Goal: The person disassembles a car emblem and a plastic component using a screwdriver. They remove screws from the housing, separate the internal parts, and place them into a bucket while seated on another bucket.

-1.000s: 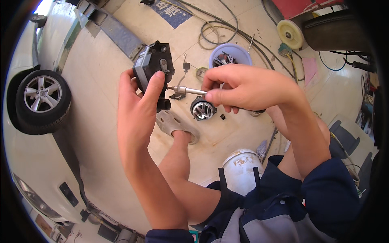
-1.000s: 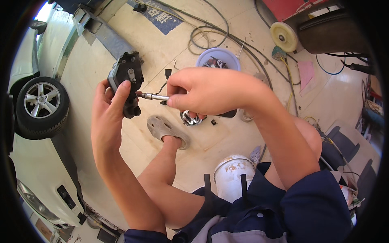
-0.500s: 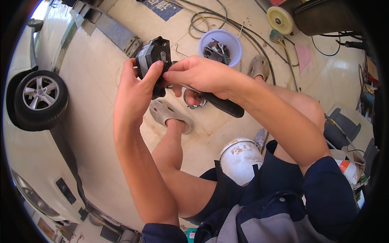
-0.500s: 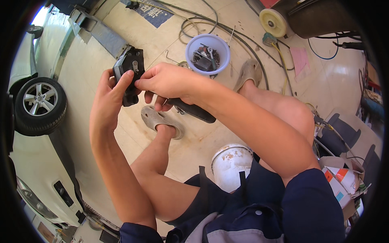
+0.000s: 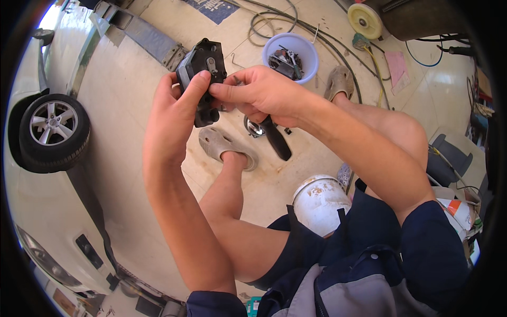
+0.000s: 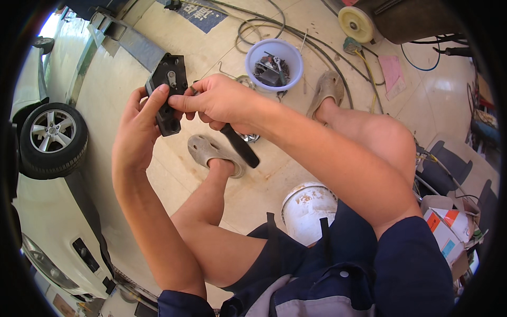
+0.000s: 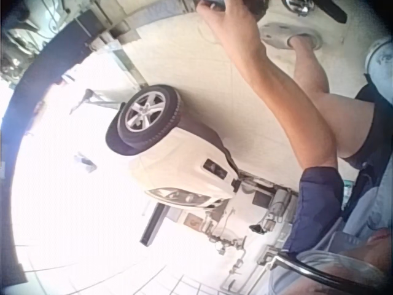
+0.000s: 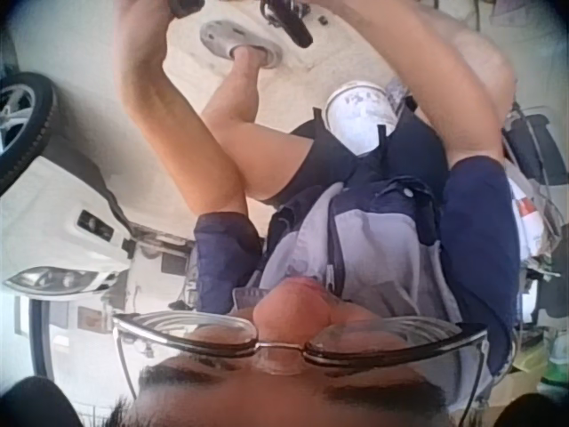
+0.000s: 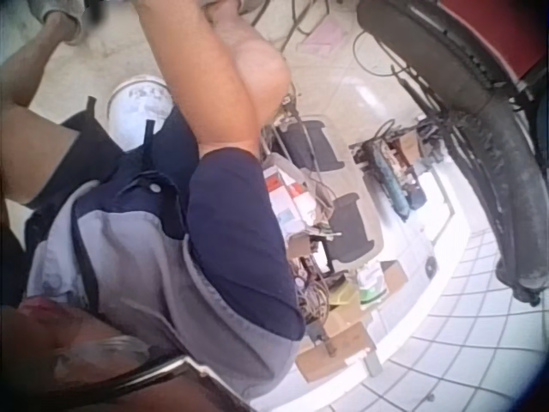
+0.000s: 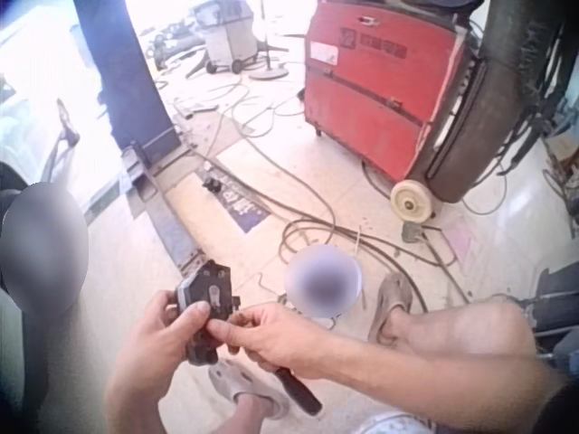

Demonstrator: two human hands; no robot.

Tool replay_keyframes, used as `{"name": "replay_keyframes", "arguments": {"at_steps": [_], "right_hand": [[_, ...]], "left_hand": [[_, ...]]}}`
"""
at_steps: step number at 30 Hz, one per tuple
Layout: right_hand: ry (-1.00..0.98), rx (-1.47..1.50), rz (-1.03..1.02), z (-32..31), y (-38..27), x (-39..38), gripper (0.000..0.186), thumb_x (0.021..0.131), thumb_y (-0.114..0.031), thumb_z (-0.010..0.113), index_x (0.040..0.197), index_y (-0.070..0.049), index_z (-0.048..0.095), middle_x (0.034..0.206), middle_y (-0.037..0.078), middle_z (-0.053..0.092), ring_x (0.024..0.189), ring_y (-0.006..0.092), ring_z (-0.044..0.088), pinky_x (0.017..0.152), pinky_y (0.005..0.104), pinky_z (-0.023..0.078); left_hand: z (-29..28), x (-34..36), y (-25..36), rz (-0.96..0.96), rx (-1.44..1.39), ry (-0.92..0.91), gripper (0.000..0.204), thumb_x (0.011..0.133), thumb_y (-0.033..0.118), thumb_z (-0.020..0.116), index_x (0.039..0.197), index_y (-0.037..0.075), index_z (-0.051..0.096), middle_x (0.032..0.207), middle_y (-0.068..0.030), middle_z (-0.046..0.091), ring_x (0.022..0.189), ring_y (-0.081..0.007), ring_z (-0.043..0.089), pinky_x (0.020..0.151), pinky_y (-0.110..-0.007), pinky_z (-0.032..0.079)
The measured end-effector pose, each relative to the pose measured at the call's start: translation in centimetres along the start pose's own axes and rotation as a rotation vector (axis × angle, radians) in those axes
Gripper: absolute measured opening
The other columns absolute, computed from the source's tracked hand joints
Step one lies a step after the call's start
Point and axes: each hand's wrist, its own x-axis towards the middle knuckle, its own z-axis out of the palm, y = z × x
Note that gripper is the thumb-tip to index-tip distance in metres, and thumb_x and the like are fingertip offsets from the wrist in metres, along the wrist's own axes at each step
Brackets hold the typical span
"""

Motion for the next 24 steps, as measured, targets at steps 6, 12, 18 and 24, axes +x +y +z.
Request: {"name": "replay_keyframes", "arguments": {"at_steps": [6,12,18,24], "right_hand": [[-0.058,0.171,-0.044,1.8,1.2,0.3,0.030,0.096,-0.033,0.069,0.090,-0.004,0.064,0.075,-0.002,0.053,0.050,0.0028,0.031,0.043,0.0221,0.020],[-0.001,0.111,-0.060,-0.7,4.7,0.9,0.022,0.093,-0.022,0.062,0.084,-0.002,0.064,0.069,-0.003,0.048,0.046,0.0033,0.029,0.042,0.0239,0.018],[0.423,0.060,0.332,-7.9,15.5,5.1,0.018,0.096,-0.021,0.057,0.087,-0.006,0.060,0.067,-0.004,0.049,0.042,0.0034,0.030,0.038,0.0236,0.020],[0.564,0.107,0.253,-14.6,21.3,11.5,0.025,0.101,-0.032,0.058,0.094,-0.008,0.058,0.070,-0.003,0.050,0.044,0.0030,0.030,0.039,0.0230,0.022]], "left_hand": [[-1.6,-0.3,-0.2,0.017,-0.135,-0.029,0.041,0.097,0.031,0.067,0.118,-0.001,0.052,0.096,-0.0094,0.067,0.080,-0.0154,0.066,0.069,-0.030,0.055],[-1.8,-0.4,-0.4,0.028,-0.088,0.066,0.046,0.096,0.032,0.068,0.121,-0.002,0.051,0.097,-0.0111,0.066,0.087,-0.0196,0.069,0.073,-0.030,0.055],[-2.1,0.4,-0.5,0.093,-0.353,0.170,0.049,0.095,0.031,0.069,0.122,-0.005,0.050,0.103,-0.0133,0.066,0.091,-0.0222,0.070,0.074,-0.031,0.055],[-2.2,1.0,-0.6,0.102,-0.469,0.178,0.045,0.095,0.029,0.069,0.119,-0.005,0.053,0.102,-0.0134,0.066,0.095,-0.0259,0.070,0.083,-0.032,0.053]]}}
